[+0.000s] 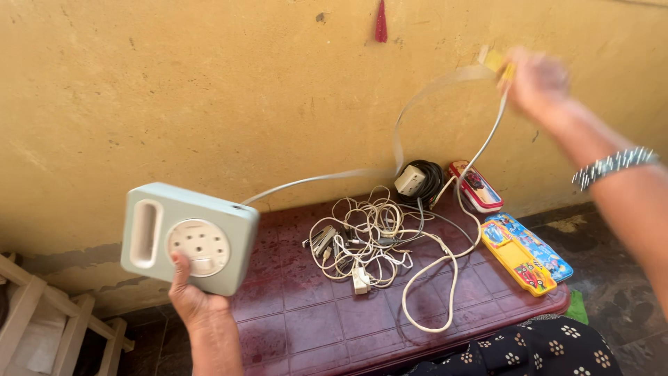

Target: The person uses a screwdriver to tighten screws on the casing of a power strip and untangles a pile of electrical cords on a table.

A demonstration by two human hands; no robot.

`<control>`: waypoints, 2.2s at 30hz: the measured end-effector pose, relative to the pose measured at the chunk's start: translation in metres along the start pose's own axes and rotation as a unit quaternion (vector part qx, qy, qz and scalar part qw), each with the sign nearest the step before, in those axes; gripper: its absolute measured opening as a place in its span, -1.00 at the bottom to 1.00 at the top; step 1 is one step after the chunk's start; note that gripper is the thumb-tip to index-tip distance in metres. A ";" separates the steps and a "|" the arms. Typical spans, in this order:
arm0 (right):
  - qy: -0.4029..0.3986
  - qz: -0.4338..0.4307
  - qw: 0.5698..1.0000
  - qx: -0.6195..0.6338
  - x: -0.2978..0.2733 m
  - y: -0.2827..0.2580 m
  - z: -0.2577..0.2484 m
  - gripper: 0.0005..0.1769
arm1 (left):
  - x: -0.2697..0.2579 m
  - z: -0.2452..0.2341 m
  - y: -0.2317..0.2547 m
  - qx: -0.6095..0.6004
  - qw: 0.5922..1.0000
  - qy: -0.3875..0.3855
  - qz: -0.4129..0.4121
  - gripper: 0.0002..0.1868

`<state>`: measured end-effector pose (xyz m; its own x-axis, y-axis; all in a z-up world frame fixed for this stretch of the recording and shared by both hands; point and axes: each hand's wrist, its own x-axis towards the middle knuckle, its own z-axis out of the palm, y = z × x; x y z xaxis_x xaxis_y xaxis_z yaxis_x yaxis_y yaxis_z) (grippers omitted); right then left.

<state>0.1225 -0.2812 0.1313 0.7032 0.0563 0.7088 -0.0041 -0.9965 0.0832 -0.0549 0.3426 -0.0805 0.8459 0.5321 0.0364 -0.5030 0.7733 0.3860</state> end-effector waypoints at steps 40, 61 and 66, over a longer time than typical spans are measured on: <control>-0.284 0.053 0.947 0.143 -0.133 -0.130 0.094 -0.66 | -0.012 0.020 0.019 0.142 0.976 -0.059 0.154 -0.26; -0.059 -0.096 0.976 0.185 -0.178 -0.169 0.132 -0.73 | 0.002 0.002 0.024 0.082 0.990 -0.016 0.111 -0.36; -0.065 0.026 0.980 0.187 -0.161 -0.088 0.133 -0.83 | 0.002 0.002 0.017 0.155 0.978 -0.023 0.138 -0.22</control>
<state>0.1044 -0.2106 -0.0829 0.7943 0.0206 0.6072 0.2016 -0.9517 -0.2315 -0.0615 0.3561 -0.0716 0.6957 0.6844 0.2181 -0.6419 0.4560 0.6165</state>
